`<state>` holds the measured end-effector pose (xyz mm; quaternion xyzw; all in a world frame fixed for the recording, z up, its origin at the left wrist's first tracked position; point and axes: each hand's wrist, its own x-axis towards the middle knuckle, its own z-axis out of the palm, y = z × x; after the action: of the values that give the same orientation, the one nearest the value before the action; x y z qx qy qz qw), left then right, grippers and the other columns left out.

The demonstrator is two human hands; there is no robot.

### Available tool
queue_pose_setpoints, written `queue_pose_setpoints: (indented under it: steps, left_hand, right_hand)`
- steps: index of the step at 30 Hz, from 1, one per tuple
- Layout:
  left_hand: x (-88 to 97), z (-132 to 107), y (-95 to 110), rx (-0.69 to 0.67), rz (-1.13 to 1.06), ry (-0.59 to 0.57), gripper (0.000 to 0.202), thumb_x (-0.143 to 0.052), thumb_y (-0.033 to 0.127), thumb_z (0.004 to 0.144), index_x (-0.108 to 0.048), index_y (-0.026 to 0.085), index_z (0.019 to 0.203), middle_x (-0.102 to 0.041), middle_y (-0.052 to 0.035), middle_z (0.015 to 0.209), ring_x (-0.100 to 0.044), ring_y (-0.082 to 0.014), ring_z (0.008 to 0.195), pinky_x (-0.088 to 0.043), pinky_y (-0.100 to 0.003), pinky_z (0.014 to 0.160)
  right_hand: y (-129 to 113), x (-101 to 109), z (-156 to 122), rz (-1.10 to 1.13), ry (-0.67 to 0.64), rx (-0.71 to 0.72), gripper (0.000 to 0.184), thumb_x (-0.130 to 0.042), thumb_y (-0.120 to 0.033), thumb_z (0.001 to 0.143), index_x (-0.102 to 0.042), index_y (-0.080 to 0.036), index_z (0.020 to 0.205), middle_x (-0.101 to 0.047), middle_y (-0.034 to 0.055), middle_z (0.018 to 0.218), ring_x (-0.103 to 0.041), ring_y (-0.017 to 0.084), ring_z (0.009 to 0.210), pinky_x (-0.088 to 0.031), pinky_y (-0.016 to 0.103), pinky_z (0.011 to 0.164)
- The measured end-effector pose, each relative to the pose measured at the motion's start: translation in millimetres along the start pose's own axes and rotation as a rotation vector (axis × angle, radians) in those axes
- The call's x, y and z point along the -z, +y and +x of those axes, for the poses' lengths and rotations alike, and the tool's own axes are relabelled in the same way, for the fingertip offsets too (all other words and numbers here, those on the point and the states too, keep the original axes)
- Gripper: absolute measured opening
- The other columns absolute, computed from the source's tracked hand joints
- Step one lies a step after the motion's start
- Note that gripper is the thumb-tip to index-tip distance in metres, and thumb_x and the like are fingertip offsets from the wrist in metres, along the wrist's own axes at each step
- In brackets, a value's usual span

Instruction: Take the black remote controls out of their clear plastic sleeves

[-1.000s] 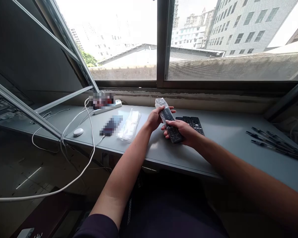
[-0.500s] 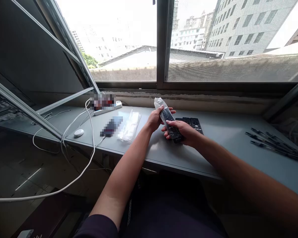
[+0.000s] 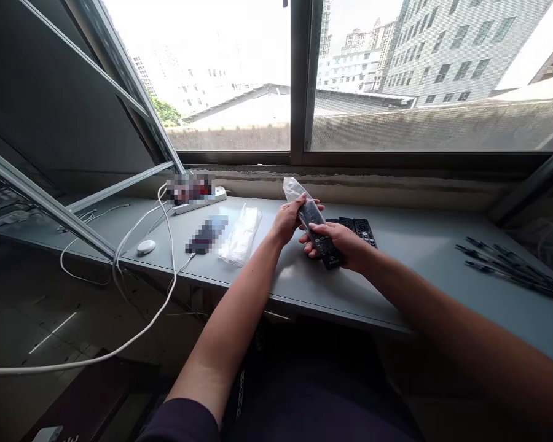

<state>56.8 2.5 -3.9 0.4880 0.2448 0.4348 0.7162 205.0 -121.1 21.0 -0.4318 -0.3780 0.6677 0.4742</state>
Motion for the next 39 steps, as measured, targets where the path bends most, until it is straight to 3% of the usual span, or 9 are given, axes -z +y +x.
queue_pose_setpoints:
  steps: [3, 6, 13, 16, 20, 23, 30, 34, 39]
  left_hand:
    - [0.9, -1.2, 0.6, 0.060, -0.001, -0.079, 0.057, -0.068, 0.066, 0.107, -0.088, 0.014, 0.119, -0.090, -0.0184, 0.112, -0.080, -0.0241, 0.087, -0.059, -0.033, 0.076]
    - [0.6, -3.0, 1.0, 0.103, 0.013, -0.132, 0.053, -0.073, 0.061, 0.104, -0.088, 0.012, 0.118, -0.089, -0.0196, 0.112, -0.084, -0.0284, 0.102, -0.061, -0.034, 0.090]
    - [0.7, 0.9, 2.1, 0.011, -0.002, 0.008, 0.048, -0.068, 0.056, 0.108, -0.089, 0.013, 0.116, -0.090, -0.0175, 0.114, -0.080, -0.0235, 0.084, -0.055, -0.031, 0.070]
    - [1.0, -0.2, 3.7, 0.050, -0.019, -0.030, 0.052, -0.067, 0.060, 0.108, -0.088, 0.013, 0.118, -0.089, -0.0185, 0.116, -0.082, -0.0257, 0.090, -0.059, -0.033, 0.078]
    - [1.0, -4.8, 5.1, 0.104, 0.002, -0.163, 0.044, -0.072, 0.051, 0.106, -0.087, 0.012, 0.117, -0.089, -0.0200, 0.116, -0.085, -0.0307, 0.108, -0.062, -0.036, 0.097]
    - [1.3, -6.4, 4.3, 0.095, 0.011, -0.163, 0.042, -0.073, 0.050, 0.105, -0.087, 0.012, 0.115, -0.089, -0.0213, 0.118, -0.085, -0.0323, 0.112, -0.062, -0.038, 0.104]
    - [4.2, -2.7, -2.1, 0.035, 0.019, -0.194, 0.049, -0.074, 0.060, 0.105, -0.087, 0.013, 0.115, -0.089, -0.0206, 0.123, -0.084, -0.0323, 0.116, -0.061, -0.039, 0.106]
    - [5.2, -1.2, -1.7, 0.089, 0.017, -0.189, 0.055, -0.073, 0.067, 0.103, -0.086, 0.015, 0.116, -0.089, -0.0193, 0.122, -0.084, -0.0322, 0.116, -0.061, -0.038, 0.107]
    - [5.0, -1.3, 1.5, 0.085, -0.043, -0.166, 0.044, -0.077, 0.053, 0.103, -0.086, 0.013, 0.118, -0.089, -0.0199, 0.120, -0.084, -0.0332, 0.114, -0.062, -0.039, 0.104]
  right_hand:
    - [-1.3, 0.2, -0.9, -0.008, -0.011, -0.008, 0.018, -0.066, -0.024, 0.117, -0.078, -0.014, 0.108, -0.083, 0.0152, 0.087, -0.077, 0.021, 0.065, -0.069, 0.029, 0.060]
    - [-1.4, 1.5, -0.2, -0.011, -0.012, -0.026, 0.021, -0.067, -0.028, 0.117, -0.077, -0.014, 0.105, -0.082, 0.0151, 0.085, -0.077, 0.021, 0.064, -0.069, 0.029, 0.062]
    - [0.4, 1.8, -0.3, -0.038, -0.029, 0.018, 0.012, -0.074, -0.025, 0.113, -0.079, -0.015, 0.110, -0.083, 0.0142, 0.091, -0.075, 0.020, 0.064, -0.067, 0.028, 0.058]
    - [-0.1, 2.1, -0.6, -0.071, -0.036, 0.016, 0.019, -0.072, -0.028, 0.114, -0.079, -0.013, 0.106, -0.081, 0.0129, 0.083, -0.071, 0.018, 0.060, -0.064, 0.025, 0.056]
    - [-0.8, 3.5, 0.3, -0.085, -0.027, 0.017, 0.024, -0.071, -0.031, 0.115, -0.080, -0.013, 0.102, -0.081, 0.0137, 0.082, -0.071, 0.017, 0.059, -0.063, 0.024, 0.056]
    - [-0.7, 4.4, 1.0, -0.095, -0.027, 0.013, 0.022, -0.071, -0.032, 0.115, -0.080, -0.015, 0.104, -0.080, 0.0124, 0.080, -0.070, 0.018, 0.059, -0.064, 0.025, 0.056]
    - [0.2, 5.7, 2.2, -0.105, -0.010, 0.021, 0.021, -0.072, -0.032, 0.114, -0.080, -0.014, 0.105, -0.079, 0.0120, 0.080, -0.070, 0.018, 0.059, -0.064, 0.026, 0.057]
    - [0.4, 5.9, 2.4, -0.097, -0.012, 0.034, 0.023, -0.077, -0.035, 0.111, -0.081, -0.014, 0.104, -0.079, 0.0113, 0.079, -0.069, 0.017, 0.059, -0.063, 0.025, 0.059]
    - [-1.1, 2.7, -0.3, -0.096, -0.015, 0.034, 0.024, -0.080, -0.038, 0.110, -0.082, -0.014, 0.103, -0.081, 0.0118, 0.083, -0.068, 0.016, 0.060, -0.062, 0.025, 0.057]
